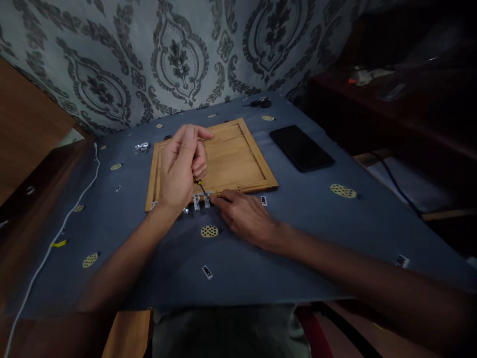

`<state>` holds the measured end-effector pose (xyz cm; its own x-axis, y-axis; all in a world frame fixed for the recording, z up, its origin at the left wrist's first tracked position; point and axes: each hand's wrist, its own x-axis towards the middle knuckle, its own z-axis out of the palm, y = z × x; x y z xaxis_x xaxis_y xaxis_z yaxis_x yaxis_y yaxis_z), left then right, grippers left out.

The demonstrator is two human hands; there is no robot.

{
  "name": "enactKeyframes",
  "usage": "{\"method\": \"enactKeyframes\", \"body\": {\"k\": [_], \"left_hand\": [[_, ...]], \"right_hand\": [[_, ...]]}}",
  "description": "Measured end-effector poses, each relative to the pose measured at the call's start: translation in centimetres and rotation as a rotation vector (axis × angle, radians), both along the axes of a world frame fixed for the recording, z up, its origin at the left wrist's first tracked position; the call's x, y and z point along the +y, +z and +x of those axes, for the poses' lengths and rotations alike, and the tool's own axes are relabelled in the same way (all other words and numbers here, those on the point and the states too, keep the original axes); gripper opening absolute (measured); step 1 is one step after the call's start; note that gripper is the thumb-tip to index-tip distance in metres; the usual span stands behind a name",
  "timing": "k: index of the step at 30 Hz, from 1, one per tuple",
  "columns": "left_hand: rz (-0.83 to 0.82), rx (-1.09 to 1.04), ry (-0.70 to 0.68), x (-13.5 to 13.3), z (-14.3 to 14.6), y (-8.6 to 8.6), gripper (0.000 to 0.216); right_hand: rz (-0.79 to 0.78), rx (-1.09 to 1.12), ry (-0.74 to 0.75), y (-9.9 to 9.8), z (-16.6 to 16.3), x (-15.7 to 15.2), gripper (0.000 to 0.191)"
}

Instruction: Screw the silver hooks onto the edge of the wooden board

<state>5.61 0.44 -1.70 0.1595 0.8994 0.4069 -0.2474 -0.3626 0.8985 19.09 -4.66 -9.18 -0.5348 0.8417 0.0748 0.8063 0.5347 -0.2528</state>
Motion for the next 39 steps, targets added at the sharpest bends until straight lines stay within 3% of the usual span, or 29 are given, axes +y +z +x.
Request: {"method": "enactKeyframes", "body": {"k": [5,14,16,20,22,32,39], "left_hand": [[-0.011,-0.035,0.107,-0.7,0.3,0.0,0.02],[-0.001,0.044,-0.21,0.3,-0.4,0.4,0.02],[-0.007,0.058,-0.177,0.2,-0.3,0.3,0.022],[0.071,-0.015,0.064,-0.2,0.5,-0.3,0.028],[0.111,-0.049,0.111,-0.3,0.9,-0.5,0.03],[0.052,0.044,-0.14,-0.1,0.4,0.3,0.028],[0.074,-0.004,0.091,-0.7,1.2,-0.1,0.036]], "right_hand": [[0.007,0.037,-0.002,-0.2,0.1,0.2,0.037],[0.019,0.061,0.009,-0.4,0.3,0.2,0.035],[0.023,0.07,0.012,-0.4,0.3,0.3,0.034],[0.014,0.074,0.028,-0.2,0.3,0.3,0.033],[0.015,0.076,0.037,-0.1,0.4,0.3,0.032],[0.039,0.111,0.037,-0.3,0.4,0.2,0.036],[0.024,0.075,0.034,-0.1,0.4,0.2,0.035]]}}
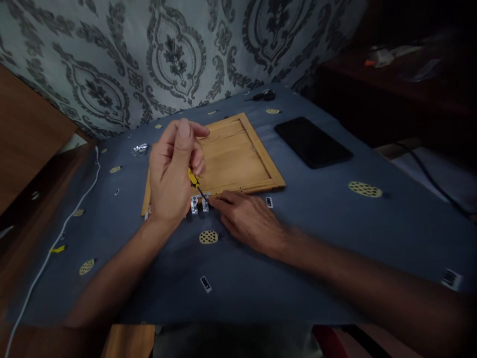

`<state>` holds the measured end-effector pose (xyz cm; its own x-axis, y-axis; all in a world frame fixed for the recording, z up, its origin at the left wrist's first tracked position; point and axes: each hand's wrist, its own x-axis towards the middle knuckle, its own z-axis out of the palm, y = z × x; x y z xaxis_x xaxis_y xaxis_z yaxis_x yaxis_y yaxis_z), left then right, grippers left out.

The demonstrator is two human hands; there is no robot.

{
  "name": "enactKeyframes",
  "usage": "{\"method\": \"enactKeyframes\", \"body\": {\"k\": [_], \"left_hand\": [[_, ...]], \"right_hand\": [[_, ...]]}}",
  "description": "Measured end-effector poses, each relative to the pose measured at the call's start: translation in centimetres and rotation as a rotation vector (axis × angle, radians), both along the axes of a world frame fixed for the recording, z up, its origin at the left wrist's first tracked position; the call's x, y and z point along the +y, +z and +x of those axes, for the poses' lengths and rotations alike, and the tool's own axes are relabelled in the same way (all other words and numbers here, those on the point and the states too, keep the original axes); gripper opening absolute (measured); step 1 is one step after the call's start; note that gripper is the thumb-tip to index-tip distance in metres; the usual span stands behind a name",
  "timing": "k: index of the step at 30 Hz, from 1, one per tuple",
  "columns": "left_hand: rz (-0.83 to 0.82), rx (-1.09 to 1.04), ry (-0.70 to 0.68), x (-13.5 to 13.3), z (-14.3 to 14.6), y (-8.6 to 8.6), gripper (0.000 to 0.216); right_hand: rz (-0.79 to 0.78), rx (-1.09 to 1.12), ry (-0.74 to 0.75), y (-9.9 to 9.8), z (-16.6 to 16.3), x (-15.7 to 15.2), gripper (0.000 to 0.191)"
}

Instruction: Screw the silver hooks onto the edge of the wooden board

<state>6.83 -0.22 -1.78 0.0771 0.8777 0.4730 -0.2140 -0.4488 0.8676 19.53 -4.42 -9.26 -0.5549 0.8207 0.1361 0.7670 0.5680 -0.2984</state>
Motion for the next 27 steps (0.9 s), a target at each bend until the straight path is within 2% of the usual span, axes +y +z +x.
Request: {"method": "enactKeyframes", "body": {"k": [5,12,18,20,27], "left_hand": [[-0.052,-0.033,-0.054,0.0,0.0,0.2,0.035],[-0.077,0.025,-0.239,0.8,-1.0,0.4,0.03],[0.0,-0.038,0.076,-0.1,0.2,-0.1,0.033],[0.002,-0.029,0.068,-0.3,0.5,-0.1,0.034],[-0.058,0.061,-0.128,0.9,-0.7,0.3,0.03]], "right_hand": [[-0.016,-0.018,-0.003,0.2,0.0,0.0,0.036],[-0.048,-0.004,-0.012,0.4,0.0,0.0,0.036],[-0.026,0.031,0.001,0.1,0.0,0.0,0.033],[-0.016,0.046,0.004,0.1,0.1,0.0,0.032],[-0.017,0.035,-0.005,0.2,0.1,0.0,0.031]]}}
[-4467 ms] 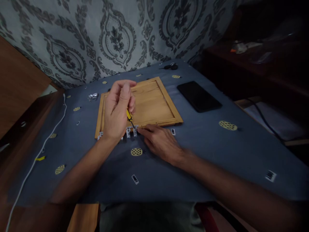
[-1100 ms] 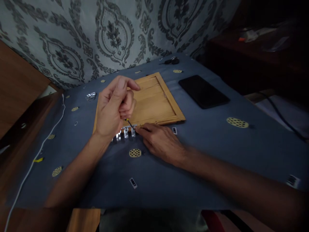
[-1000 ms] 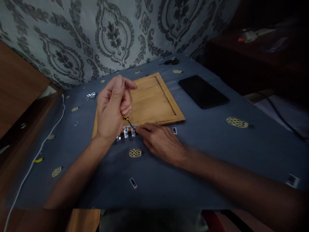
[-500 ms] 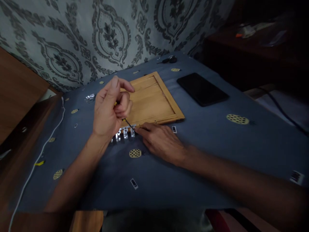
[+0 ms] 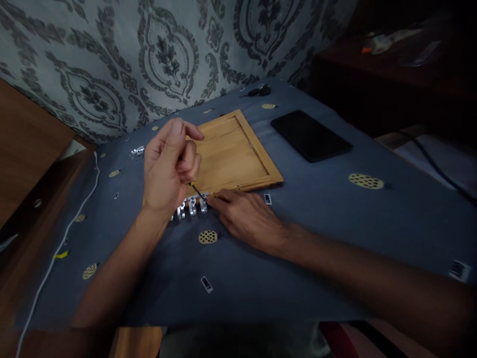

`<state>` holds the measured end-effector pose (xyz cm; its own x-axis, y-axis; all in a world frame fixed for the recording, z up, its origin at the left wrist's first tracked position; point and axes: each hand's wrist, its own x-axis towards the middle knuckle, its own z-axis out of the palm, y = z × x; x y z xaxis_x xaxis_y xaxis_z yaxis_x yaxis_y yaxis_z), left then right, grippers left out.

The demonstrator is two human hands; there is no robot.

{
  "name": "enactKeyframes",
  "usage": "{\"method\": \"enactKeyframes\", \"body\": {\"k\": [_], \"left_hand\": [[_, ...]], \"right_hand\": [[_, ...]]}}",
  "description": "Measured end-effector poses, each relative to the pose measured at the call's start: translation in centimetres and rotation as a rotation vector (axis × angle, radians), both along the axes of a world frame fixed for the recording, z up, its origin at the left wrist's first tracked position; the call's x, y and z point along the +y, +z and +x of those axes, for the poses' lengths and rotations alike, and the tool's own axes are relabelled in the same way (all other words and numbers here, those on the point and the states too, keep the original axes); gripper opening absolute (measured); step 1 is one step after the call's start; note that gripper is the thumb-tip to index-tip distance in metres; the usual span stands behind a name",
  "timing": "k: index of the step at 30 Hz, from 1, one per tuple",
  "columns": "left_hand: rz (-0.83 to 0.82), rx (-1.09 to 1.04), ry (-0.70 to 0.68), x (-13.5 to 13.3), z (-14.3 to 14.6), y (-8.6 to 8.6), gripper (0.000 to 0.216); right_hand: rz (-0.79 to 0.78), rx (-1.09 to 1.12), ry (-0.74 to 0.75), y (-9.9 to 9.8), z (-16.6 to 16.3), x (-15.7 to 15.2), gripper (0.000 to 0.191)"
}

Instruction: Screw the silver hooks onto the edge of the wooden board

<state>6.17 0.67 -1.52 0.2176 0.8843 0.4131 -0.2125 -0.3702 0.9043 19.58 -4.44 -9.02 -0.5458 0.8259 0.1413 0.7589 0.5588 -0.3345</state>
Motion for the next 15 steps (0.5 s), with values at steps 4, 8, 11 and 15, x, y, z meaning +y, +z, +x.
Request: {"method": "enactKeyframes", "body": {"k": [4,8,11,15], "left_hand": [[-0.025,0.015,-0.067,0.6,-0.8,0.1,0.03],[0.021,-0.025,0.084,-0.2,-0.2,-0.1,0.028],[0.041,-0.048,0.169,-0.9,0.5,-0.2,0.026],[0.039,-0.075,0.116,-0.9,0.9,-0.2,0.031]], "right_hand": [[-0.004,-0.008,-0.012,0.0,-0.1,0.0,0.03],[-0.003,0.003,-0.001,-0.1,0.0,0.1,0.032],[0.002,0.005,-0.001,-0.2,0.0,0.1,0.031],[0.011,0.011,0.005,-0.3,0.0,0.1,0.03]]}}
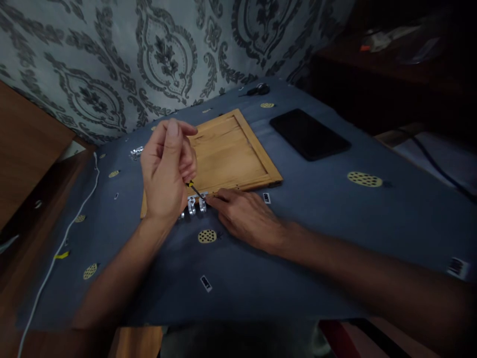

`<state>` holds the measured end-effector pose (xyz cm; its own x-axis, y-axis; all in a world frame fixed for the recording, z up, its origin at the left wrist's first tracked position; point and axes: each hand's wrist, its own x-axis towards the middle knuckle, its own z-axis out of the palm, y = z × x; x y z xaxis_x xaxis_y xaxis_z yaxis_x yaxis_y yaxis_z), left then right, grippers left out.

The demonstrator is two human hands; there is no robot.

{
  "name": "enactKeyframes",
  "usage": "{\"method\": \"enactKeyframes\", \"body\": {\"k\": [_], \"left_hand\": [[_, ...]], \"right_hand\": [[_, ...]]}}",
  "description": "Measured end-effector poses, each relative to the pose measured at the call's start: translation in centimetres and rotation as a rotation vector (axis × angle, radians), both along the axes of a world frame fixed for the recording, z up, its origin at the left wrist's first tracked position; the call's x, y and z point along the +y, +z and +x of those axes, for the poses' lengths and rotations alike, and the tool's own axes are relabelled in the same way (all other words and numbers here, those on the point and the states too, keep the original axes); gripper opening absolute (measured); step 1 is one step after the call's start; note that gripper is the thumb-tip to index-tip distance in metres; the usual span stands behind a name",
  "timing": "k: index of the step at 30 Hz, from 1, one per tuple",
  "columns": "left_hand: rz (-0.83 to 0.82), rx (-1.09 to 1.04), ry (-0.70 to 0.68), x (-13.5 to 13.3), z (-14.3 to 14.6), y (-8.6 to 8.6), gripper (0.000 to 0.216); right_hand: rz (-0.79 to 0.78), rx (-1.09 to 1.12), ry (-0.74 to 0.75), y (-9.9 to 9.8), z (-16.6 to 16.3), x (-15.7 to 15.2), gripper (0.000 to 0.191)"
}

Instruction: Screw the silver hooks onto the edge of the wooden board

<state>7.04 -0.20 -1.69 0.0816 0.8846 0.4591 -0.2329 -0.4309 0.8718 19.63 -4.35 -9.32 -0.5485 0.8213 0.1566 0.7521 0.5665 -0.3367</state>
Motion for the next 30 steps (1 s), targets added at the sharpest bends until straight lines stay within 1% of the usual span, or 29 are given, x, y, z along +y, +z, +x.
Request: {"method": "enactKeyframes", "body": {"k": [4,6,8,12,14,18,22,25,27,28,30], "left_hand": [[-0.034,0.085,-0.165,0.8,-0.7,0.2,0.027],[-0.04,0.133,-0.195,1.0,-1.0,0.3,0.026],[-0.026,0.148,-0.171,0.9,-1.1,0.1,0.028],[0.051,0.049,-0.001,0.2,-0.4,-0.4,0.031],[0.047,0.014,0.044,-0.2,0.1,-0.5,0.03],[0.005,-0.003,-0.015,-0.2,0.4,-0.2,0.035],[-0.039,0.087,-0.133,0.9,-0.5,0.1,0.032],[-0.046,0.136,-0.177,1.4,-1.1,0.2,0.031],[-0.043,0.134,-0.176,1.3,-1.1,0.1,0.033],[-0.04,0.116,-0.15,1.2,-1.0,0.0,0.033],[-0.031,0.056,-0.054,0.8,-0.6,0.0,0.031]], "right_hand": [[0.01,0.0,-0.004,0.0,0.0,0.0,0.029],[0.01,-0.004,-0.011,0.0,-0.1,0.0,0.028],[0.012,-0.008,-0.01,0.0,-0.1,0.0,0.029],[0.007,-0.009,-0.006,0.1,0.0,0.0,0.028],[0.005,-0.015,-0.01,0.1,0.0,0.0,0.028],[0.016,-0.014,-0.007,0.0,0.0,-0.1,0.028],[0.013,-0.01,-0.006,0.1,0.0,-0.1,0.029],[0.001,-0.018,-0.011,0.1,0.0,0.0,0.029],[0.0,-0.019,-0.015,0.2,-0.1,0.0,0.029],[0.0,-0.019,-0.013,0.2,-0.1,0.0,0.03],[0.0,-0.021,-0.012,0.2,-0.1,0.0,0.032]]}}
